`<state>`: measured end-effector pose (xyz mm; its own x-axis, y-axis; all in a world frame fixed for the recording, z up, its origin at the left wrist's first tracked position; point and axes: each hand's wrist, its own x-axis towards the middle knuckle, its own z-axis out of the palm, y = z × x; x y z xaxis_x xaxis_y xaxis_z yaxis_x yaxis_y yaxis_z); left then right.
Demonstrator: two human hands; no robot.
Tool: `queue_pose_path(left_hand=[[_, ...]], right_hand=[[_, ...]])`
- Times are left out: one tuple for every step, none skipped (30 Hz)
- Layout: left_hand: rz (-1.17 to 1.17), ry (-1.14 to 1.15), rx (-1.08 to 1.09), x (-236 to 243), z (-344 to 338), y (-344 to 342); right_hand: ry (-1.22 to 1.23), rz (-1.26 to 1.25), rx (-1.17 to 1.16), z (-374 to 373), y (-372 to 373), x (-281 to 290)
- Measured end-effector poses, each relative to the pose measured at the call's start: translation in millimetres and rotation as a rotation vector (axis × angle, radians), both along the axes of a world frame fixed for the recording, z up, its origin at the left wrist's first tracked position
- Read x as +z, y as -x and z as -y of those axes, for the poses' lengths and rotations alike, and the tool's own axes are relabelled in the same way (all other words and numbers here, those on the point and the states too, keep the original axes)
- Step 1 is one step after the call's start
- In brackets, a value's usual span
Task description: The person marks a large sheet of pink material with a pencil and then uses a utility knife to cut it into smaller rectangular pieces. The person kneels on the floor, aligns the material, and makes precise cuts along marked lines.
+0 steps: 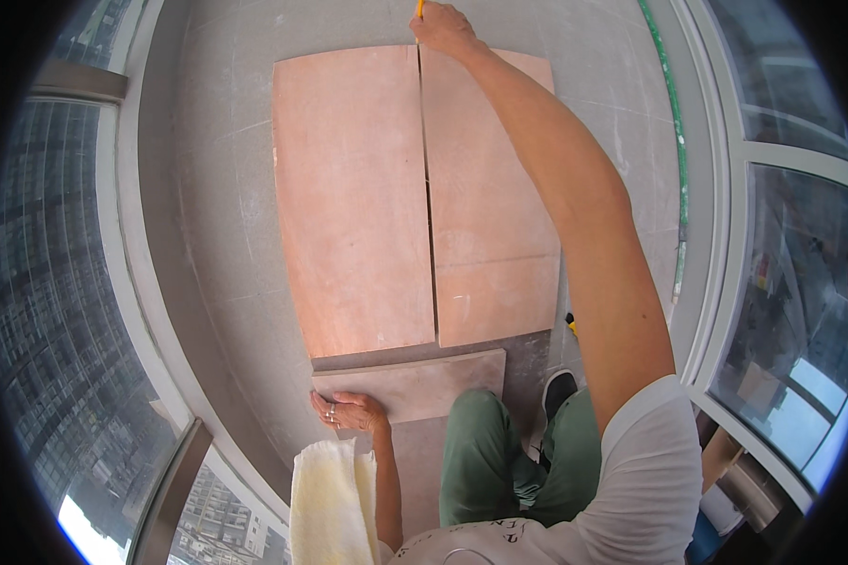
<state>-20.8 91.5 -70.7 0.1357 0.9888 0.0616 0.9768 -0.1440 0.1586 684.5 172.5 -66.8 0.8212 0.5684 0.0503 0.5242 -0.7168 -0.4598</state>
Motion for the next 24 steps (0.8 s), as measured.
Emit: queue_pose_path(left_hand=[[0.001,0.003,-0.002,0.2,0.0,-0.4],[0.004,0.007,-0.004,0.8,0.1,-1.1],[0.006,0.01,-0.007,1.5,0.1,-1.8],[0.008,0.013,-0.009,2.1,0.1,-2.4],[0.011,0.017,-0.012,1.4,0.0,-1.9],[0.013,0.02,-0.015,0.7,-0.1,-1.3],[0.016,0.024,-0.018,0.0,-0.3,-0.8],[0.015,0.025,-0.016,0.6,0.0,-1.0],[0.014,0.026,-0.015,1.2,0.3,-1.1],[0.013,0.027,-0.012,1.9,0.7,-1.2],[0.016,0.03,-0.014,1.8,0.8,-1.5],[0.019,0.033,-0.015,1.8,1.1,-1.8],[0.021,0.035,-0.015,1.9,1.4,-1.9],[0.025,0.039,-0.019,2.5,1.1,-3.2],[0.028,0.042,-0.022,3.0,1.0,-4.6],[0.032,0.045,-0.025,3.6,0.9,-5.9],[0.032,0.046,-0.022,4.1,1.0,-5.3],[0.033,0.047,-0.019,4.6,1.1,-4.8],[0.033,0.048,-0.017,5.1,1.3,-4.3],[0.036,0.05,-0.017,4.3,1.0,-3.8],[0.039,0.052,-0.018,3.4,0.7,-3.4],[0.042,0.055,-0.019,2.6,0.3,-3.0],[0.04,0.054,-0.013,3.6,0.1,-2.9],[0.037,0.052,-0.008,4.7,-0.2,-2.9]], right_hand=[[0.008,0.001,0.005,0.2,-0.2,0.9],[0.016,0.002,0.01,0.9,-1.7,1.0],[0.015,0.001,0.017,1.8,-2.5,0.6],[0.013,0.0,0.024,2.8,-2.8,-0.1],[0.012,-0.001,0.03,3.4,-3.0,0.2],[0.015,0.007,0.032,3.6,-3.2,0.4],[0.019,0.014,0.033,3.8,-3.0,0.4],[0.019,0.018,0.039,1.6,0.5,1.0],[0.017,0.015,0.042,0.6,3.3,2.1],[0.015,0.013,0.045,0.1,5.7,3.6],[0.015,0.015,0.045,1.5,4.4,4.0],[0.007,0.023,0.047,1.5,3.7,4.0],[-0.002,0.032,0.05,1.0,3.3,3.8],[-0.01,0.042,0.05,1.7,1.3,2.4],[0.015,0.02,0.018,2.2,-1.1,1.4],[0.039,-0.002,-0.014,2.9,-3.5,0.5],[0.06,-0.028,-0.04,-0.3,-2.4,0.7],[0.046,-0.023,-0.025,-1.2,-0.9,0.7],[0.031,-0.018,-0.011,-0.1,0.8,0.7],[0.017,-0.011,0.001,0.9,1.0,1.3],[0.027,-0.015,-0.002,0.6,1.0,1.9],[0.036,-0.018,-0.006,0.5,1.4,2.3],[0.042,-0.027,-0.003,-3.8,7.2,5.2],[0.02,-0.029,-0.01,-6.2,12.8,8.4]])
